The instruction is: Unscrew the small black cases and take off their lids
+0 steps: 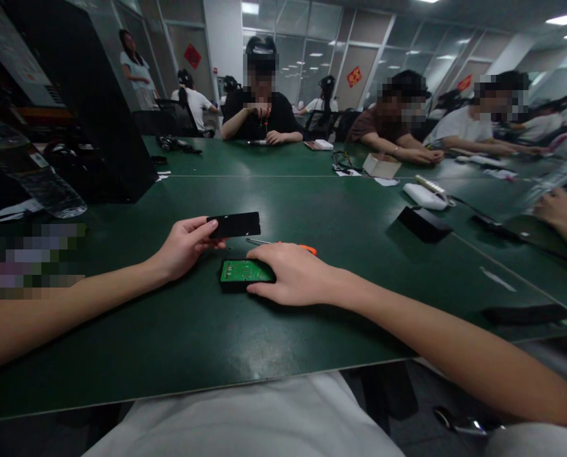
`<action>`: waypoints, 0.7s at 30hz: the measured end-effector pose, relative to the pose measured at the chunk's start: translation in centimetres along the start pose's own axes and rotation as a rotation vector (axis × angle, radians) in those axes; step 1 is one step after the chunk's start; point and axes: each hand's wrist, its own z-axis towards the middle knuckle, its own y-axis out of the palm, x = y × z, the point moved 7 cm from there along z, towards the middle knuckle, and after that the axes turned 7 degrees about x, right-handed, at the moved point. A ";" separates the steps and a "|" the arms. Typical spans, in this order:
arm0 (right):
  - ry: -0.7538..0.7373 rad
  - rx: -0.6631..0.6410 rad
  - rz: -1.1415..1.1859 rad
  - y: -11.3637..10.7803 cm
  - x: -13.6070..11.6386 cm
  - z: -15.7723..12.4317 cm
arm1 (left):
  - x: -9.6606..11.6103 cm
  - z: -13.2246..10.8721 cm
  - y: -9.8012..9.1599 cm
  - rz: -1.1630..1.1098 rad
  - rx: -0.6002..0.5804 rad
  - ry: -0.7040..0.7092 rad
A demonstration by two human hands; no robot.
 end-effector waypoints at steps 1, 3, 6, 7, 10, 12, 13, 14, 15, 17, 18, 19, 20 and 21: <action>0.010 -0.013 -0.028 -0.8 0.2 -0.7 | 0.0 0.0 0.0 0.010 -0.002 -0.001; 0.062 0.017 -0.090 -3.3 1.5 -2.9 | -0.2 0.0 0.0 0.020 -0.014 -0.004; 0.306 0.127 -0.230 -8.2 6.5 -8.3 | -0.6 0.0 0.2 0.006 -0.031 -0.008; 0.424 0.133 -0.290 -9.7 8.9 -10.6 | -0.6 -0.1 0.3 -0.004 -0.034 -0.007; 0.799 0.211 -0.472 -14.1 16.8 -18.2 | -0.8 -0.4 0.7 -0.016 -0.057 -0.013; 0.967 0.210 -0.531 -15.7 21.6 -22.7 | -0.8 -0.6 1.0 -0.013 -0.084 -0.019; 1.003 0.187 -0.509 -15.9 23.7 -24.4 | -0.8 -0.7 1.1 -0.012 -0.094 -0.019; 1.017 0.189 -0.498 -16.0 25.4 -25.8 | -0.7 -0.8 1.2 -0.011 -0.097 -0.016; 1.021 0.190 -0.484 -16.1 26.9 -26.9 | -0.7 -0.8 1.2 -0.011 -0.099 -0.014; 1.015 0.200 -0.484 -15.9 28.6 -28.1 | -0.8 -0.8 1.2 -0.010 -0.099 -0.014; 1.000 0.206 -0.498 -15.8 28.7 -28.1 | -0.8 -0.8 1.2 -0.009 -0.103 -0.015; 0.970 0.215 -0.521 -15.6 28.3 -27.6 | -0.8 -0.8 1.3 -0.005 -0.108 -0.013; 0.921 0.225 -0.545 -15.3 27.4 -26.6 | -0.8 -0.8 1.3 0.002 -0.115 -0.009; 0.852 0.239 -0.563 -15.0 25.8 -24.9 | -0.7 -0.9 1.4 0.015 -0.126 -0.003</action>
